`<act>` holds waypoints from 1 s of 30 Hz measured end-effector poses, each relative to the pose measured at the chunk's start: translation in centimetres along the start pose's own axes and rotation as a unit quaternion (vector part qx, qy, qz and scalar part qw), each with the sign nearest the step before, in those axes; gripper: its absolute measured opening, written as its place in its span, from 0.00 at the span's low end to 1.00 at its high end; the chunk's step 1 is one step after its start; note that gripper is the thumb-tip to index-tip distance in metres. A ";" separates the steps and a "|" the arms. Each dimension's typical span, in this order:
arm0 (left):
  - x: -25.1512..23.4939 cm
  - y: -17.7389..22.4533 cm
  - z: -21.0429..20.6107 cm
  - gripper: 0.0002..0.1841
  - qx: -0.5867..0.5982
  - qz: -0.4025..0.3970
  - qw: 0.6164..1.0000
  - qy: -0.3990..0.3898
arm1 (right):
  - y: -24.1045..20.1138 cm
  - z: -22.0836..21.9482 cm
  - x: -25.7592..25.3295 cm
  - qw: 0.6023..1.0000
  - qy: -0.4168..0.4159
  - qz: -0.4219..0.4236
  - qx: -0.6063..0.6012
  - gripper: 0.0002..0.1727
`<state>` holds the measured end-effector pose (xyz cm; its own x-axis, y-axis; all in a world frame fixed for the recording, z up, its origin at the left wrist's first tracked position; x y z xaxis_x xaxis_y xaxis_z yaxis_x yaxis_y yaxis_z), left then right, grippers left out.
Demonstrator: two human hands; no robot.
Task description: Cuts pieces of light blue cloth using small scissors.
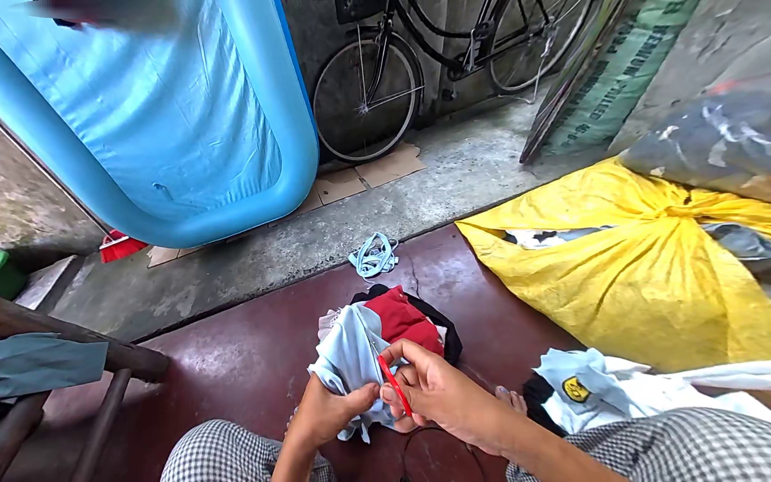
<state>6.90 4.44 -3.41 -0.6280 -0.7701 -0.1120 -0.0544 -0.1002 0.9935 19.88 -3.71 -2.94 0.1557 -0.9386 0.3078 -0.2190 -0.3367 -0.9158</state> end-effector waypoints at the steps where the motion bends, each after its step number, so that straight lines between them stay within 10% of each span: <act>1: 0.0 0.0 -0.1 0.29 0.001 0.000 1.000 -0.002 | 0.0 0.1 0.0 1.000 -0.001 -0.001 0.002 0.26; 22: 0.2 -1.2 -1.8 0.30 0.004 0.008 0.998 -0.055 | 0.3 1.4 -0.6 0.999 0.000 -0.031 -0.042 0.23; 30: -1.2 -4.6 0.1 0.36 0.223 0.122 0.960 0.114 | -0.1 2.3 -0.7 0.998 0.028 -0.043 0.031 0.21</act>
Point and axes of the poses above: each hand's wrist, its own x-axis away from the middle knuckle, its own z-axis out of the back of the hand, y = z × x, the point moved 9 cm from there along -x, towards the middle knuckle, and after that the axes turned 6 degrees about -z, right-handed, at the moved point
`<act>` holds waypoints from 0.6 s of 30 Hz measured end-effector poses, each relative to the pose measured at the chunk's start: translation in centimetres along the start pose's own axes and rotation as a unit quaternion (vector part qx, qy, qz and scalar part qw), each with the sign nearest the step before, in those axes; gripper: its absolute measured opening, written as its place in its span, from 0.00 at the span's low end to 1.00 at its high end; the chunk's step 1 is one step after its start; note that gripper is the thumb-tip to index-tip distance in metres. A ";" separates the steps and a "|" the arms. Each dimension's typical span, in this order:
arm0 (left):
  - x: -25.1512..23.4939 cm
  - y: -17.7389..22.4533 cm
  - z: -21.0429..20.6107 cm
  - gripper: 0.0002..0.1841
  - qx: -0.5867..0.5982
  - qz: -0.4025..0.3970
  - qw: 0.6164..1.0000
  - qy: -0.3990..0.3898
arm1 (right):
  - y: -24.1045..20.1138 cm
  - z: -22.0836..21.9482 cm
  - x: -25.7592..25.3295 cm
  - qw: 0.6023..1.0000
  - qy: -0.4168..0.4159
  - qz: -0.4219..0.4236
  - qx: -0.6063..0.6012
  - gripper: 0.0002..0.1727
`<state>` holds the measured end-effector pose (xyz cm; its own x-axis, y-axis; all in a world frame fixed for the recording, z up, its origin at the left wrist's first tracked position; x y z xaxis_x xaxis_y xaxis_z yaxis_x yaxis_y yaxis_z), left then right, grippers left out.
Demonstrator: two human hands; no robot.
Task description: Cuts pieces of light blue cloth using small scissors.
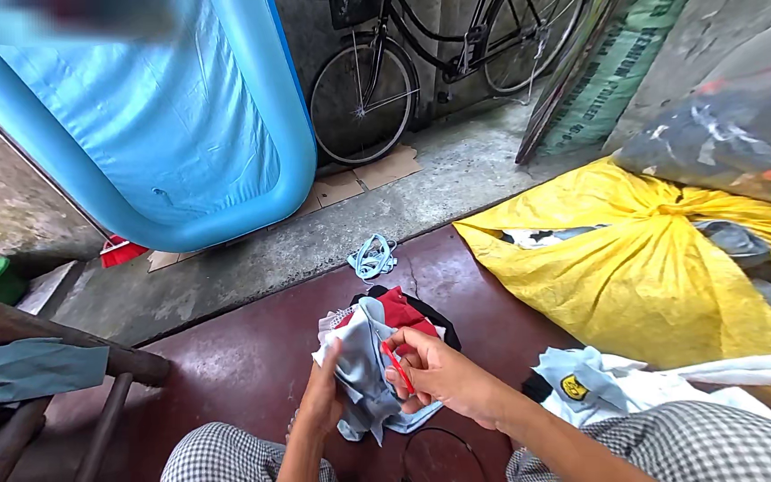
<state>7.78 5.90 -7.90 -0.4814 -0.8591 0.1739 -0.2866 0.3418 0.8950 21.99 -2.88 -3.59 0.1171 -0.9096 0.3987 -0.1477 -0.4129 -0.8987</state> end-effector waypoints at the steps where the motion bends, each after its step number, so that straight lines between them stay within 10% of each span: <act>1: -0.5 -0.3 0.1 0.36 0.071 0.031 0.997 0.031 | 0.2 -0.1 -0.1 1.000 -0.002 -0.002 0.017 0.21; 12: -2.7 -3.9 -0.2 0.35 0.276 0.125 0.950 0.077 | 2.0 -2.2 0.6 0.993 -0.067 -0.024 0.098 0.22; 18: -3.1 -0.8 1.4 0.10 0.268 0.066 0.953 0.129 | 2.1 -1.7 0.7 0.992 -0.047 -0.032 0.112 0.22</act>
Point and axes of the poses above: each hand's wrist, its own x-axis away from the middle knuckle, its own z-axis out of the back of the hand, y = z × x, the point moved 9 cm from there along -x, towards the middle knuckle, and after that the axes turned 6 degrees about -z, right-handed, at the moved point
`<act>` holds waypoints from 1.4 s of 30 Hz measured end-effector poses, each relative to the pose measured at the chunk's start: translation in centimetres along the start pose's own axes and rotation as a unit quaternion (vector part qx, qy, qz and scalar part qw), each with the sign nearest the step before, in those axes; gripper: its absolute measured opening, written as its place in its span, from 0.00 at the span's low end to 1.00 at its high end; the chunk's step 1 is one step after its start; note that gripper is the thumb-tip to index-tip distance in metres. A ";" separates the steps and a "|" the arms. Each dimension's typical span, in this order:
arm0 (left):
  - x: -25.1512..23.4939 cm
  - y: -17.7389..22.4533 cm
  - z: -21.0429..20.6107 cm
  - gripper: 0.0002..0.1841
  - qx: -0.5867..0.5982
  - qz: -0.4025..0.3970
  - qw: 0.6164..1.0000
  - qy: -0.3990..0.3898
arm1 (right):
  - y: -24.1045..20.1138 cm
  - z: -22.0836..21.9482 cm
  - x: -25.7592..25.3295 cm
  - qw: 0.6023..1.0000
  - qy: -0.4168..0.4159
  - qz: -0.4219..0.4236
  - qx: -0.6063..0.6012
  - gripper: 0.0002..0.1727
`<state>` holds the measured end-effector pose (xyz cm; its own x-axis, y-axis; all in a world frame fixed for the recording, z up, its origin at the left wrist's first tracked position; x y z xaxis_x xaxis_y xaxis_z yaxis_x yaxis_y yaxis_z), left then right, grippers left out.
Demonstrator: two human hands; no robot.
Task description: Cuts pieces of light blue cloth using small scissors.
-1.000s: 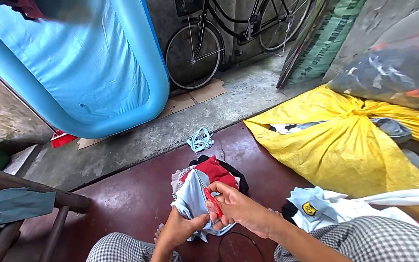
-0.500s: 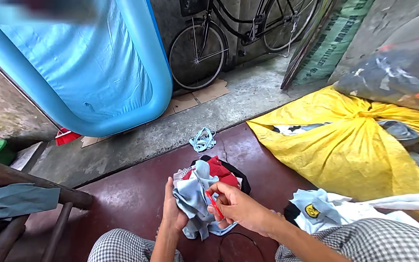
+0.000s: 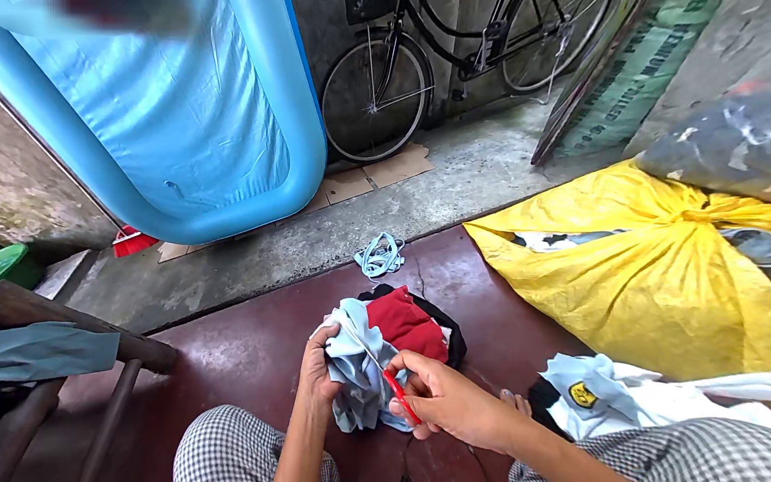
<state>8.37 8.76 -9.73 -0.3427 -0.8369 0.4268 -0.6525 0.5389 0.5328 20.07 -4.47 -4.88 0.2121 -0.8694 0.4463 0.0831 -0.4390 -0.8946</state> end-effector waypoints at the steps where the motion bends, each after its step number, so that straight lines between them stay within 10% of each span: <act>1: 0.3 0.4 -0.3 0.09 -0.004 -0.009 1.000 -0.004 | 0.1 0.0 0.0 1.000 0.006 -0.001 0.005 0.23; 26: 1.0 -5.9 0.5 0.30 0.041 0.098 0.994 -0.011 | 2.5 -1.2 -1.3 0.995 0.081 -0.004 0.062 0.23; 36: -1.4 -4.1 4.0 0.13 -0.100 0.042 0.991 0.075 | 4.1 -2.1 -1.3 0.995 0.062 -0.029 0.076 0.24; 39: -2.7 -3.8 6.2 0.17 -0.303 -0.009 0.950 0.077 | 5.6 -2.8 -1.9 0.996 0.044 -0.062 0.049 0.24; 42: -3.9 -2.0 7.0 0.21 -0.558 -0.076 0.824 0.051 | 7.6 -3.6 -2.5 0.995 0.032 -0.088 0.019 0.24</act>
Point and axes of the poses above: each hand's wrist, its own x-axis away from the middle knuckle, its own z-axis out of the back of the hand, y = z × x, the point moved 9 cm from there along -x, towards the middle knuckle, and after that the axes turned 6 degrees about -z, right-handed, at the moved point
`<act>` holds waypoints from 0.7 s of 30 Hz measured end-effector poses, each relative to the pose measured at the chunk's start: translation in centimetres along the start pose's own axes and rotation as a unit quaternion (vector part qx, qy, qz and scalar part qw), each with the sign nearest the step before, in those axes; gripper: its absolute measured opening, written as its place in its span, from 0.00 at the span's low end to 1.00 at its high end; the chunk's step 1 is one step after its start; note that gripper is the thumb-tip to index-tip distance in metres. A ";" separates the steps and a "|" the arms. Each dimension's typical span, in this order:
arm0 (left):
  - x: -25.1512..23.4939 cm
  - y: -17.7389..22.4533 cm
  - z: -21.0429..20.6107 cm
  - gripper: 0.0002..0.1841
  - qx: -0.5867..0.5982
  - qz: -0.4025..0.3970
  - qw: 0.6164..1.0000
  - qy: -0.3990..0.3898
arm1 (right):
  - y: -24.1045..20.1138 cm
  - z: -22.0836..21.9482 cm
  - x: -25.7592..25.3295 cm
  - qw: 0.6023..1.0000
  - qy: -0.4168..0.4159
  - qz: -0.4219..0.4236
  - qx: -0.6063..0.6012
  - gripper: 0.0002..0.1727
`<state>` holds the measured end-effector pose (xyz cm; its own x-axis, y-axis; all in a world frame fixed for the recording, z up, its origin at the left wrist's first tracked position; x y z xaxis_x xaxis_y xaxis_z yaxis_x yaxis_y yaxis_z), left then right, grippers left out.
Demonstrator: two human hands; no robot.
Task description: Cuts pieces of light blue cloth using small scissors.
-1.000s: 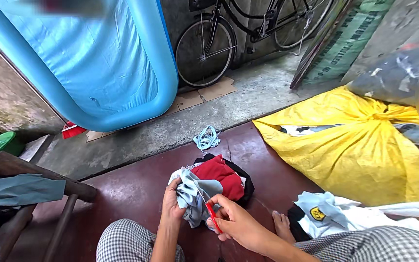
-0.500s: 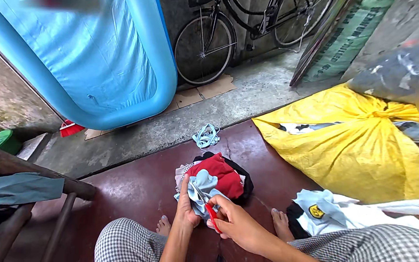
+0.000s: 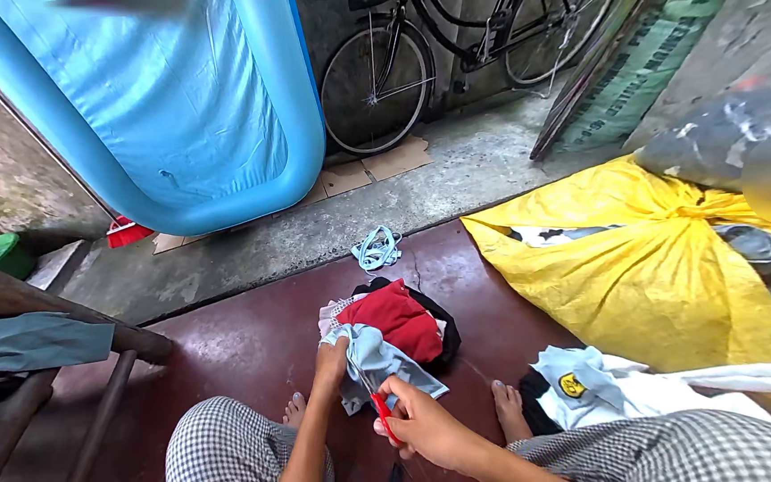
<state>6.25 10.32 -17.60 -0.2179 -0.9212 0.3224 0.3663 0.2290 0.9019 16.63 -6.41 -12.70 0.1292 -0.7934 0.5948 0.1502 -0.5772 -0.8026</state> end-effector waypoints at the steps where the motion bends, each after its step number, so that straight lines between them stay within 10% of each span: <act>1: -0.2 0.6 0.6 0.22 -0.085 -0.014 0.996 0.002 | 0.4 -0.3 -0.2 1.000 -0.006 -0.008 -0.004 0.24; 7: 0.6 4.6 2.8 0.24 -0.257 -0.057 0.965 0.005 | 1.0 -2.7 -1.1 0.999 -0.024 0.008 -0.024 0.25; 11: 0.8 4.7 2.2 0.18 0.140 -0.048 0.989 -0.022 | 0.0 -3.3 -1.7 0.998 -0.025 0.040 -0.030 0.24; 17: 3.2 6.7 -1.3 0.25 0.499 0.041 0.845 -0.186 | -1.4 -3.5 -1.5 0.995 -0.025 0.085 -0.046 0.25; 21: 1.5 4.5 -0.5 0.16 0.277 0.037 0.956 -0.091 | -1.2 -3.2 -1.2 0.996 -0.018 0.082 -0.037 0.25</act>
<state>8.02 9.78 -13.16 -0.3830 -0.8371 0.3907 -0.1370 0.4697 0.8721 13.13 -5.43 -12.60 0.1816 -0.8711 0.4563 0.0519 -0.4548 -0.8891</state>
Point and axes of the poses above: each hand's wrist, its own x-axis away from the middle knuckle, its own z-axis out of the back of the hand, y = z × x, the point moved 9 cm from there along -x, towards the middle knuckle, and after that the axes turned 6 degrees about -z, right-handed, at the moved point
